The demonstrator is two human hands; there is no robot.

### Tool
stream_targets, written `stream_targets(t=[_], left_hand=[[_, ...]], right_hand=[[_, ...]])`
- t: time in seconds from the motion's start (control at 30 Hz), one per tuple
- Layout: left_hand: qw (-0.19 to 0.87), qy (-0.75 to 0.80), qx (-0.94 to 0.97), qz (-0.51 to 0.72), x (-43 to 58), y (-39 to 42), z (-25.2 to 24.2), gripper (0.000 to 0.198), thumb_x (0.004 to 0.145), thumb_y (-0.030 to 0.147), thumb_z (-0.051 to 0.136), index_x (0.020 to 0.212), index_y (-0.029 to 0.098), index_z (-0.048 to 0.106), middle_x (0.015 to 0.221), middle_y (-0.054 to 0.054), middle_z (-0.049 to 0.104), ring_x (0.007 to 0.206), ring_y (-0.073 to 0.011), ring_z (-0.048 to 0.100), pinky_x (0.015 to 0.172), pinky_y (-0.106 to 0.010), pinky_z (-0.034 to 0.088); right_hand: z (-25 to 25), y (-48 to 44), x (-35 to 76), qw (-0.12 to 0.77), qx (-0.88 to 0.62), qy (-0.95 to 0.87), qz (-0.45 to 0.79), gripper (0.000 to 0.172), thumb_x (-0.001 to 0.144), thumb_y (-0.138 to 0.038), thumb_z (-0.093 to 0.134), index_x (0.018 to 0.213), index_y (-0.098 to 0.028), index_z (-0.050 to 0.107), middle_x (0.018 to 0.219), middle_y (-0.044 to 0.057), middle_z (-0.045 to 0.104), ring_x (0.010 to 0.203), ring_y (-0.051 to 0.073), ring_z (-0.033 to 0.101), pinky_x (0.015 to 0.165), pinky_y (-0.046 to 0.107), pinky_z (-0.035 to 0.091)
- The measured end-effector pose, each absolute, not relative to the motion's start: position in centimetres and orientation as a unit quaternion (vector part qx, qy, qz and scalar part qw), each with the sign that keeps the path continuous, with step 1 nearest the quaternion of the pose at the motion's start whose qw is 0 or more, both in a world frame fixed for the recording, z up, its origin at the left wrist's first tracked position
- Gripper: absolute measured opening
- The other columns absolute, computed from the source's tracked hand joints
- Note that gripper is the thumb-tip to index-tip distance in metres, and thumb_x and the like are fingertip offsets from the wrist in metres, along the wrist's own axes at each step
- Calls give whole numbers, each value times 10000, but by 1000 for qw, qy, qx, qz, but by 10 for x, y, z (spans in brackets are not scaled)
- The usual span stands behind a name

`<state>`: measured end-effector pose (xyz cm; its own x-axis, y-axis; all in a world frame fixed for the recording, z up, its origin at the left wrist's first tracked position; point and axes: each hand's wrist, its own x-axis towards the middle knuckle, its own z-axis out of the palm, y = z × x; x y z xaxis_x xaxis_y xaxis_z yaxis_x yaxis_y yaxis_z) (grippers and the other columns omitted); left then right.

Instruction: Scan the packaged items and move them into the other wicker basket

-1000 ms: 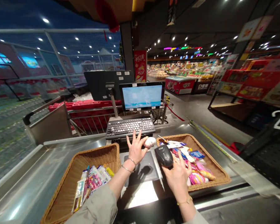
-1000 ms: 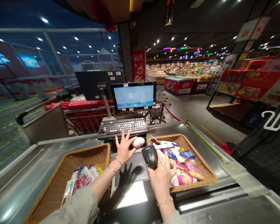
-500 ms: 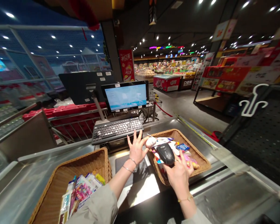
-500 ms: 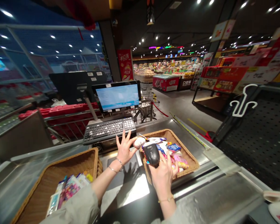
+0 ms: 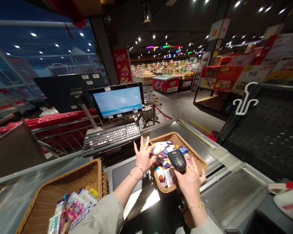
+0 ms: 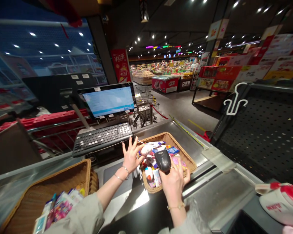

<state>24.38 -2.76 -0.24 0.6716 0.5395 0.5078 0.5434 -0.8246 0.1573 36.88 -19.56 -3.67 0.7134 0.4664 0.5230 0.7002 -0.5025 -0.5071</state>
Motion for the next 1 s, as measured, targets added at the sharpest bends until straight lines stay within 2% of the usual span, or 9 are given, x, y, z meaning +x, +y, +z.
stream_targets(t=[0.4,0.6,0.7,0.9,1.0], left_hand=[[-2,-297,-925,-239,278,-30,-21,434,830,452,611,1249,347,575,1573,-47,277,1470,-355,88,1111,-711,38],[-12,-296,-929,-222,291,-29,-29,443,824,457,625,1252,356,574,1574,-46,271,1468,-360,94,1114,-704,31],[-8,-293,-932,-215,299,-30,-30,461,829,457,620,1278,380,554,1577,-43,264,1464,-367,111,1111,-707,41],[19,-291,-936,-200,314,-29,-35,470,901,330,528,1361,410,475,1561,-47,302,1462,-362,130,1087,-721,119],[20,-303,-930,-206,315,-28,-37,443,931,381,463,1374,388,468,1560,-55,303,1459,-357,152,1087,-715,140]], right_hand=[[-49,-208,400,363,-869,-296,-158,403,788,-541,500,889,-210,708,1060,87,718,1272,288,455,1097,519,98],[-51,-213,410,359,-872,-290,-164,468,799,-533,444,979,-187,702,1085,105,708,1246,295,475,1086,522,109],[-52,-214,414,360,-871,-289,-166,466,799,-532,441,949,-181,709,1071,109,713,1247,302,481,1086,524,109],[-49,-213,416,368,-874,-280,-150,376,786,-483,464,842,-197,702,1066,108,714,1256,320,467,1078,541,108],[-48,-211,416,368,-874,-283,-142,361,783,-468,473,868,-201,701,1092,100,707,1271,318,452,1082,545,102]])
